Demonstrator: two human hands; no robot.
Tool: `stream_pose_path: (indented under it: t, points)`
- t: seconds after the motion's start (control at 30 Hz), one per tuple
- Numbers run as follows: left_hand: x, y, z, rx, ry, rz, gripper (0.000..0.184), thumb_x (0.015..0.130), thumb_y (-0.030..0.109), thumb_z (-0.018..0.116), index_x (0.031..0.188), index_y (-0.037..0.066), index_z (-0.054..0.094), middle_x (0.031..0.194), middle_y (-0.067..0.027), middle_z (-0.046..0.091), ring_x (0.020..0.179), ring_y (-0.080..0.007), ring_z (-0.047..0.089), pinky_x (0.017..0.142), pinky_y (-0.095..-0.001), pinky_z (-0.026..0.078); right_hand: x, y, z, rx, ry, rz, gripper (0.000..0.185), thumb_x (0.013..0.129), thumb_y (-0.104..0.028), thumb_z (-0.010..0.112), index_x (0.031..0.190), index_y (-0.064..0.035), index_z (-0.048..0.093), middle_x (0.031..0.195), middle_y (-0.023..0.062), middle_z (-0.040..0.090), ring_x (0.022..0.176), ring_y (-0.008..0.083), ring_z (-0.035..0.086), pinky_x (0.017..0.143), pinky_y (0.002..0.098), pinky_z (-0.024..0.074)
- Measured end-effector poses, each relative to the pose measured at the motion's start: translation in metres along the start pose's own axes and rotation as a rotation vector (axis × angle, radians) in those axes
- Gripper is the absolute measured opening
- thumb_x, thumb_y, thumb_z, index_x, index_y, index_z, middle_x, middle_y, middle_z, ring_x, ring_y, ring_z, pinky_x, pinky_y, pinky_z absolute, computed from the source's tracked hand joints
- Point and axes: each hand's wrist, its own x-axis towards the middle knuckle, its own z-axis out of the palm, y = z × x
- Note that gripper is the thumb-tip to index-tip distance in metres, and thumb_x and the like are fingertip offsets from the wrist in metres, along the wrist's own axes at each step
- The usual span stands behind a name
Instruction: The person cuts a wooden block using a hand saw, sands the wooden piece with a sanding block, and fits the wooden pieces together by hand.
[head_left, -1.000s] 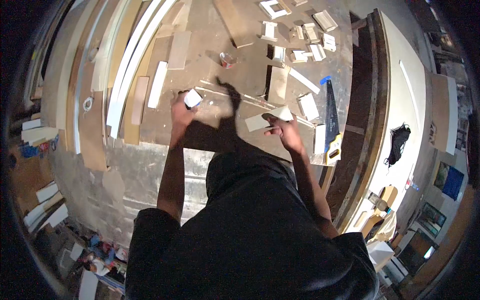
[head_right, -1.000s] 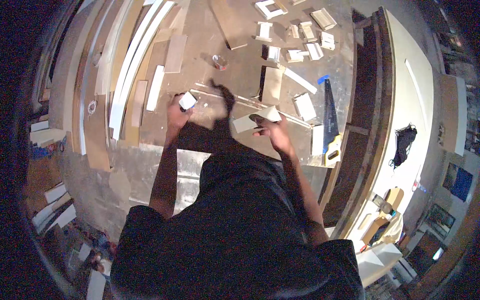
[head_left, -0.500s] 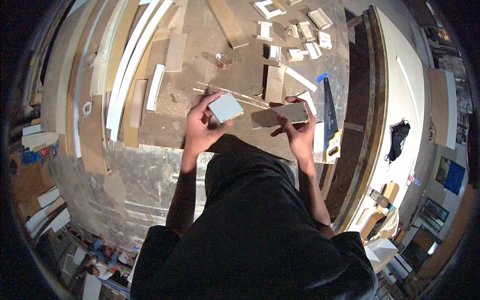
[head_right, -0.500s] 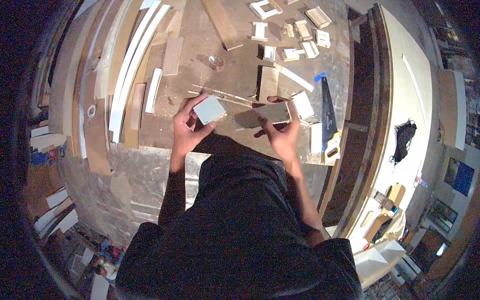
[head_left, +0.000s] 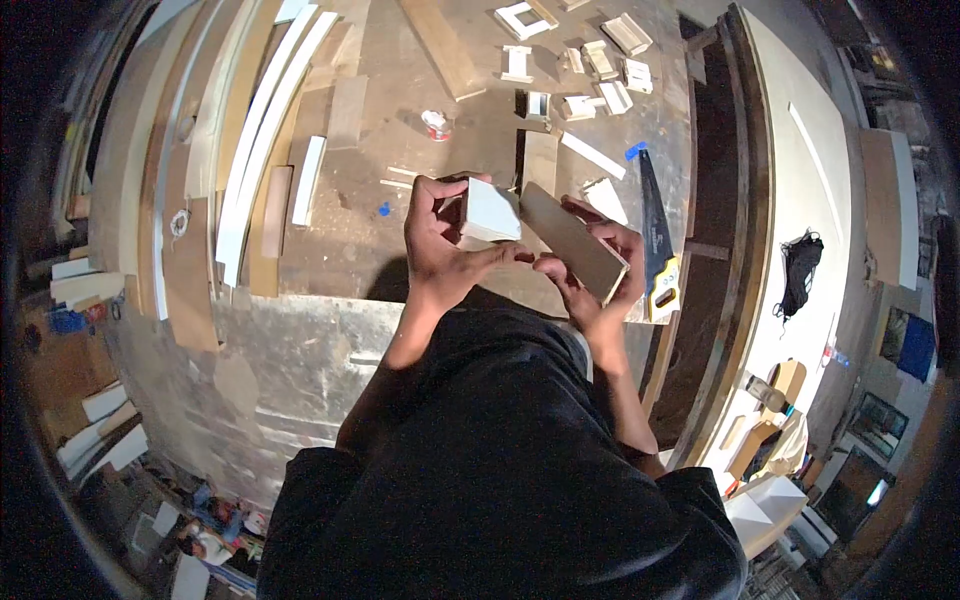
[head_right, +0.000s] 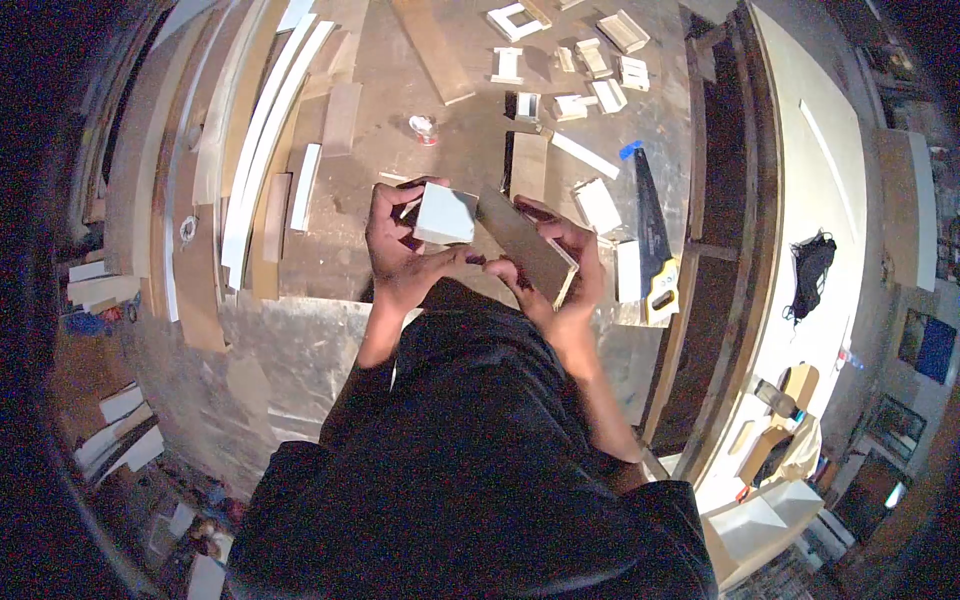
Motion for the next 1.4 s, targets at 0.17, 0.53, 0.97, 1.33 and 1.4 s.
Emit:
stream_pose_path:
  t: [0.17,0.53,0.97,1.33,1.4]
  points:
    - [-0.003,0.009,0.016,-0.181,-0.018,-0.033,0.076,0.067,0.006,0.091,0.122,0.003,0.039,0.131,-0.0181,0.05,0.111,-0.022,0.06,0.091,-0.0369,0.058,-0.004,-0.001,-0.002,0.245,0.029,0.008,0.059,0.068,-0.009,0.09,0.108,0.0011,0.048,0.111,0.0236,0.065,0.118,0.0374,0.062,0.091,0.044,0.0575]
    - [-0.009,0.035,0.033,-0.131,-0.018,-0.035,0.078,0.074,0.004,0.085,0.137,-0.002,0.04,0.127,-0.0188,0.059,0.113,-0.0205,0.061,0.093,-0.0333,0.055,-0.009,-0.012,-0.021,0.084,-0.092,-0.063,0.058,0.075,-0.005,0.086,0.119,0.0045,0.05,0.133,0.0316,0.054,0.115,0.0307,0.063,0.082,0.0355,0.0621]
    - [-0.014,0.031,0.035,-0.168,-0.028,0.003,0.074,0.076,0.004,0.083,0.134,0.0,0.037,0.127,-0.0216,0.059,0.113,-0.0227,0.062,0.095,-0.0358,0.054,-0.015,-0.024,-0.014,0.357,-0.02,0.101,0.053,0.075,0.008,0.08,0.117,0.0053,0.048,0.133,0.0333,0.053,0.13,0.0383,0.052,0.097,0.0448,0.0559]
    - [-0.015,0.039,0.036,-0.206,-0.012,-0.034,0.074,0.076,0.005,0.083,0.134,-0.001,0.037,0.127,-0.0221,0.058,0.114,-0.0244,0.062,0.096,-0.0384,0.054,-0.016,-0.014,-0.019,0.125,-0.014,-0.012,0.058,0.073,-0.001,0.086,0.117,0.0055,0.049,0.125,0.0248,0.06,0.109,0.031,0.067,0.084,0.0356,0.0622]
    - [-0.014,0.036,0.035,-0.197,-0.072,-0.004,0.074,0.077,0.006,0.083,0.134,-0.001,0.036,0.128,-0.0223,0.058,0.114,-0.0241,0.061,0.096,-0.0383,0.054,-0.016,-0.015,-0.019,0.108,-0.048,-0.051,0.057,0.074,0.0,0.085,0.118,0.0057,0.049,0.126,0.0241,0.06,0.106,0.0302,0.068,0.084,0.0363,0.0622]
